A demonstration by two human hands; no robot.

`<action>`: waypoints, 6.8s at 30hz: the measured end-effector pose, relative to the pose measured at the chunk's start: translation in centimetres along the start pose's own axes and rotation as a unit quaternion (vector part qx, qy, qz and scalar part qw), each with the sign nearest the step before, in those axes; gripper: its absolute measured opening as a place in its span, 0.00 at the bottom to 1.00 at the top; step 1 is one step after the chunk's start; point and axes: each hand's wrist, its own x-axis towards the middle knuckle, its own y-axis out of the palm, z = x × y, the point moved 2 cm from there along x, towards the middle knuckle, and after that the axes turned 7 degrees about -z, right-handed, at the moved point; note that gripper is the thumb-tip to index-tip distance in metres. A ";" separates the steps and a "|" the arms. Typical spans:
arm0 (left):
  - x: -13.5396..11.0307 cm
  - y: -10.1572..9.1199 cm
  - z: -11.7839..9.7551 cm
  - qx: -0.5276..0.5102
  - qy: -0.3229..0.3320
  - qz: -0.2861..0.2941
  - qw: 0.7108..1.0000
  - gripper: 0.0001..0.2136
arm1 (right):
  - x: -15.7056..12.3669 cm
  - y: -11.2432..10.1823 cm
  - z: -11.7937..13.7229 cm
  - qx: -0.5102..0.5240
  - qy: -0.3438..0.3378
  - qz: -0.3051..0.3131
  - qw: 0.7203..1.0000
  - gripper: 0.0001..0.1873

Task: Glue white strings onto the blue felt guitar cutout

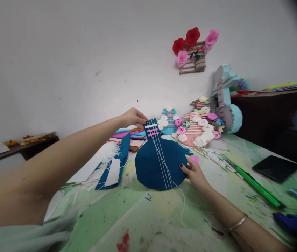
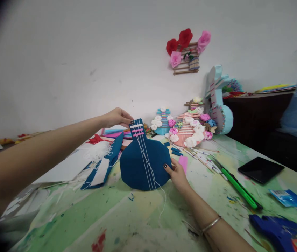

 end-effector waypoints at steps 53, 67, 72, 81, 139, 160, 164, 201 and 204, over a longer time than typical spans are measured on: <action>-0.6 -9.3 -1.1 -0.087 -0.110 -0.258 0.956 0.11 | -1.5 0.0 0.5 -0.059 0.235 0.212 0.947 0.20; -0.7 -7.8 -1.3 -0.046 -0.096 -0.190 0.976 0.08 | -0.3 0.2 2.5 -0.007 -0.049 0.067 0.997 0.22; -0.3 -6.3 -1.3 -0.050 -0.110 -0.177 0.977 0.11 | -0.3 0.5 2.2 -0.071 -0.074 0.096 0.990 0.14; -0.1 -8.3 -0.2 -0.018 -0.102 -0.198 0.975 0.09 | 0.7 -0.6 1.6 -0.035 -0.062 0.017 0.997 0.13; -1.2 -4.2 -5.4 -0.040 -0.074 -0.197 0.977 0.11 | -3.7 4.9 -0.4 0.137 0.129 0.170 0.967 0.08; -1.0 -4.5 -4.0 -0.007 -0.105 -0.167 0.980 0.12 | -2.5 4.4 -2.1 0.039 0.052 0.126 0.990 0.14; -1.0 -4.3 -4.0 -0.005 -0.112 -0.160 0.981 0.11 | -2.4 4.2 -2.5 0.025 0.043 0.121 0.991 0.14; -1.4 -3.4 -2.1 -0.072 -0.026 -0.124 0.989 0.09 | -2.4 4.0 -1.7 -0.042 0.029 0.181 0.982 0.07; -1.6 -3.2 -2.1 -0.068 -0.018 -0.136 0.988 0.09 | -2.4 4.0 -1.8 -0.047 0.038 0.183 0.981 0.07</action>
